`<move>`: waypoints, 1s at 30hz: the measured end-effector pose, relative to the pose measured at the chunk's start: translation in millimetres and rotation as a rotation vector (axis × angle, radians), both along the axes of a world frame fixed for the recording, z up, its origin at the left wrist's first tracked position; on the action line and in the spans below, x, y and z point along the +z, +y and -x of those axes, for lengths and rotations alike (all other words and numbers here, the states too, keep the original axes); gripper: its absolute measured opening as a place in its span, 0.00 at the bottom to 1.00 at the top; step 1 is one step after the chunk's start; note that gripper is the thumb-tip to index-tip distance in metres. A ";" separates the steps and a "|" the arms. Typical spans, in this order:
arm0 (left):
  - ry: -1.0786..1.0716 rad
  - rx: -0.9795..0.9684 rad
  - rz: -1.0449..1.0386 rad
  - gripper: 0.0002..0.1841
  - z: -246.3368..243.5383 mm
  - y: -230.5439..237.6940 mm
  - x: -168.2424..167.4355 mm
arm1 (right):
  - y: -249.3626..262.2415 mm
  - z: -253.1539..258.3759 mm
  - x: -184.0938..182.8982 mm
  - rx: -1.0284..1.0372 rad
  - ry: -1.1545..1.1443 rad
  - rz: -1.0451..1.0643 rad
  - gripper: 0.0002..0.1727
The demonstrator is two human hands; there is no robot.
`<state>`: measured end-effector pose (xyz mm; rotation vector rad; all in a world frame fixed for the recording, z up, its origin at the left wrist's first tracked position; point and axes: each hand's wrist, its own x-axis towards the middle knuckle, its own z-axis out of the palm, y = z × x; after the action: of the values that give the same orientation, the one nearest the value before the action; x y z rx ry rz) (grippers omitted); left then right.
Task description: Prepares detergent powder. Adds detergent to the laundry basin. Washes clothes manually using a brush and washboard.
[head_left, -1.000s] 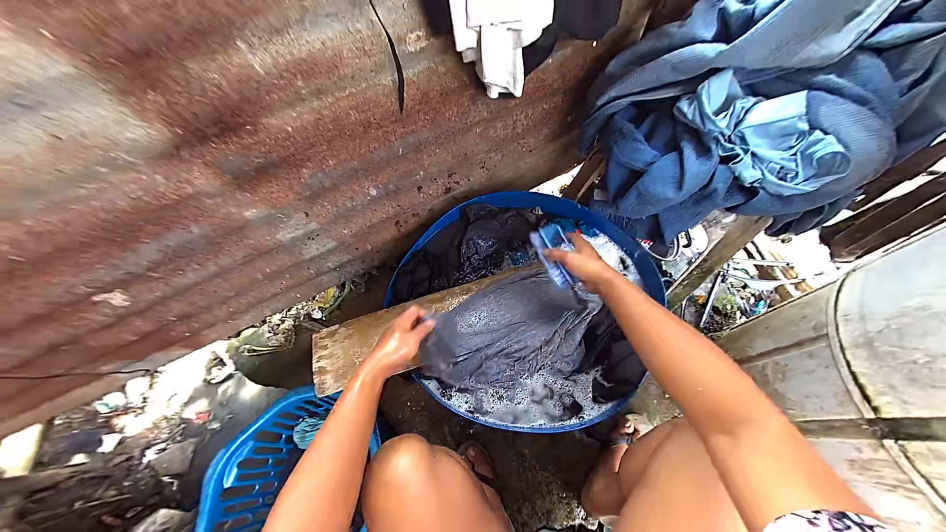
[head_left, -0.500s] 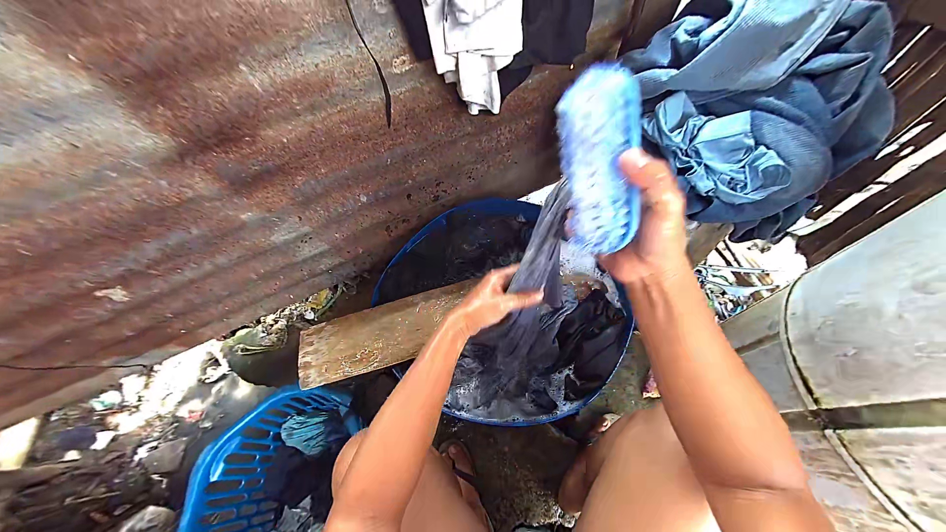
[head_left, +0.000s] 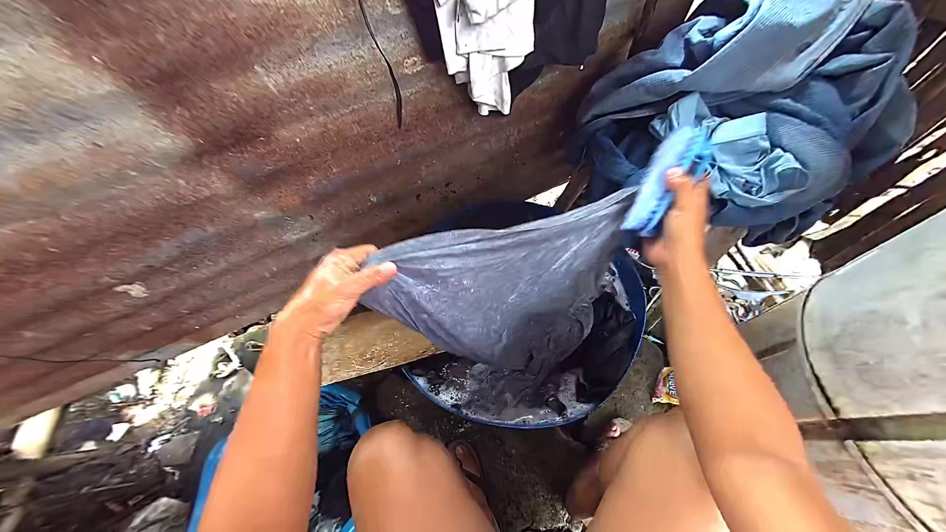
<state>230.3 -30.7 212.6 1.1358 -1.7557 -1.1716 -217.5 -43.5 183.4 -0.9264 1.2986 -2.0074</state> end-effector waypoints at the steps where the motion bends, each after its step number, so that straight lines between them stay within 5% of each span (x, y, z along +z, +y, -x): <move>1: -0.113 0.053 -0.060 0.04 -5.7 0.3 -22.3 | -10.7 -17.5 -16.4 0.001 0.091 -0.141 0.35; 5: -0.612 0.157 -0.241 0.20 -33.9 1.7 -152.2 | -21.9 -156.8 -79.6 0.195 0.515 -0.568 0.47; 8: -0.810 0.231 -0.195 0.23 -44.2 15.7 -191.2 | 22.1 -295.8 -120.0 0.625 0.908 -0.578 0.42; 10: -0.842 0.228 -0.226 0.27 -50.2 18.4 -194.4 | 42.9 -330.3 -132.2 0.881 1.110 -0.601 0.40; 12: -0.850 0.238 -0.241 0.25 -53.7 18.7 -195.4 | 32.9 -297.7 -136.1 0.814 1.178 -0.717 0.38; 17: -0.853 0.253 -0.219 0.25 -49.0 17.0 -202.9 | -33.9 -111.7 -147.4 0.178 1.084 -1.072 0.43; 20: -0.864 0.243 -0.242 0.24 -50.9 17.1 -207.0 | -41.7 -159.8 -154.4 0.075 1.011 -1.094 0.45; 23: -0.855 0.253 -0.227 0.24 -50.6 17.8 -208.3 | 7.6 -314.5 -156.6 0.443 1.074 -0.792 0.37; 25: -0.845 0.274 -0.247 0.26 -53.2 22.9 -206.7 | 24.0 -357.6 -143.3 0.784 1.142 -0.716 0.36; 27: -0.845 0.307 -0.231 0.23 -54.8 32.5 -206.8 | 6.4 -314.0 -136.0 0.792 1.157 -0.783 0.37; 30: -0.829 0.316 -0.238 0.22 -51.5 32.4 -205.1 | -37.1 -171.2 -145.1 0.348 1.120 -0.972 0.40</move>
<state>281.8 1.7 7.6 2.1749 -1.9156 -0.7646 -46.3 -80.6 38.3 -1.6021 2.1230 -0.2986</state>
